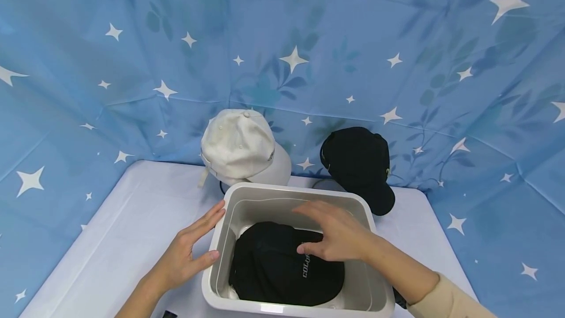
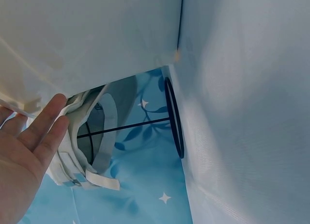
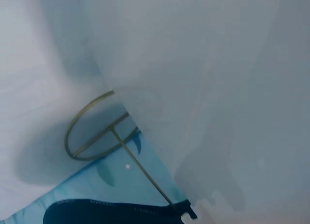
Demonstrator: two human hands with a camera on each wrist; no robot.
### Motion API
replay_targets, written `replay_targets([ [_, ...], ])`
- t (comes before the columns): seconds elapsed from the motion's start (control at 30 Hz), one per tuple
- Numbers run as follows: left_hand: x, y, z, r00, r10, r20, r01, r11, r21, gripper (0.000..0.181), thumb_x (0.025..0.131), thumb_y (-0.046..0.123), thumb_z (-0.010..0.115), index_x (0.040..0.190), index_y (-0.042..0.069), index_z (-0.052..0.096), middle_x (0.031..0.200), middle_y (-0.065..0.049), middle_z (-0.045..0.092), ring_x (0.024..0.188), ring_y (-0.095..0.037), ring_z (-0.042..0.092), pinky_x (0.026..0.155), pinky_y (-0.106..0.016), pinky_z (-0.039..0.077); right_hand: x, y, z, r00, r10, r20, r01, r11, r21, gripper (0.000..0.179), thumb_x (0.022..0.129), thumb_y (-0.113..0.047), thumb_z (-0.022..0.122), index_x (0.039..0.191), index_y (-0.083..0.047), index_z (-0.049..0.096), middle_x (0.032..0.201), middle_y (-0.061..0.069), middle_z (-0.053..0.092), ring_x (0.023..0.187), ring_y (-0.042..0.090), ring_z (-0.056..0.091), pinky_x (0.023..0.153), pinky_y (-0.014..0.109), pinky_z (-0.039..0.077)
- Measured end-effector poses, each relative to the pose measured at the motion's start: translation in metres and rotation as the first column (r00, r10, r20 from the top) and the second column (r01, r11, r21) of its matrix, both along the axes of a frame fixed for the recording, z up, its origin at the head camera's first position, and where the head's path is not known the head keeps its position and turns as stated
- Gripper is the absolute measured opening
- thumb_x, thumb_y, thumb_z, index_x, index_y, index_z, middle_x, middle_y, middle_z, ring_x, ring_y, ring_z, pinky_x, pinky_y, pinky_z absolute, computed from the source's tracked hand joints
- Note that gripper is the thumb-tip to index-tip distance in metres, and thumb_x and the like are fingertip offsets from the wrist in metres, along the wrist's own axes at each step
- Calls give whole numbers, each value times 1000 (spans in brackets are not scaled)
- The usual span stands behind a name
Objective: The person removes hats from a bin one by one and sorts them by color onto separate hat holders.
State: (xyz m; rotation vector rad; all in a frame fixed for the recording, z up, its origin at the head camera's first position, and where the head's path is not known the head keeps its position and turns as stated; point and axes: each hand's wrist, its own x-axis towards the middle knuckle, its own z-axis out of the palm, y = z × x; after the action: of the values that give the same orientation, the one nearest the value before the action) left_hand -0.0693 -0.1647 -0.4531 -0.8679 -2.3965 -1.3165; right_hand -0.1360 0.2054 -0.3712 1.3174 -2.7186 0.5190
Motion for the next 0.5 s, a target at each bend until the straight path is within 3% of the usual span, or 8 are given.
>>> replay_targets([
  [0.17, -1, 0, -1, 1000, -4, -3, 4, 1000, 8, 74, 94, 20, 71, 161, 9, 41, 170, -8, 32, 151, -26, 41, 120, -25, 32, 2, -4, -7, 998, -2, 56, 1, 1000, 14, 70, 84, -51, 85, 140, -15, 64, 138, 0, 66, 128, 26, 63, 102, 54, 54],
  [0.37, -1, 0, -2, 1000, -5, -3, 5, 1000, 11, 74, 94, 19, 71, 161, 8, 42, 170, -8, 32, 151, -26, 41, 119, -25, 33, 2, -7, -17, 998, 22, 62, -23, 1000, 17, 70, 83, -50, 86, 140, -15, 64, 134, -3, 67, 121, 19, 66, 98, 49, 57],
  [0.5, -1, 0, -1, 1000, -6, -1, 6, 1000, 11, 74, 94, 19, 71, 161, 8, 42, 170, -7, 32, 151, -26, 41, 119, -26, 33, 3, -11, -23, 992, 22, 121, -27, 999, 44, 70, 85, -51, 85, 141, -15, 64, 136, -3, 67, 121, 19, 65, 99, 50, 56],
])
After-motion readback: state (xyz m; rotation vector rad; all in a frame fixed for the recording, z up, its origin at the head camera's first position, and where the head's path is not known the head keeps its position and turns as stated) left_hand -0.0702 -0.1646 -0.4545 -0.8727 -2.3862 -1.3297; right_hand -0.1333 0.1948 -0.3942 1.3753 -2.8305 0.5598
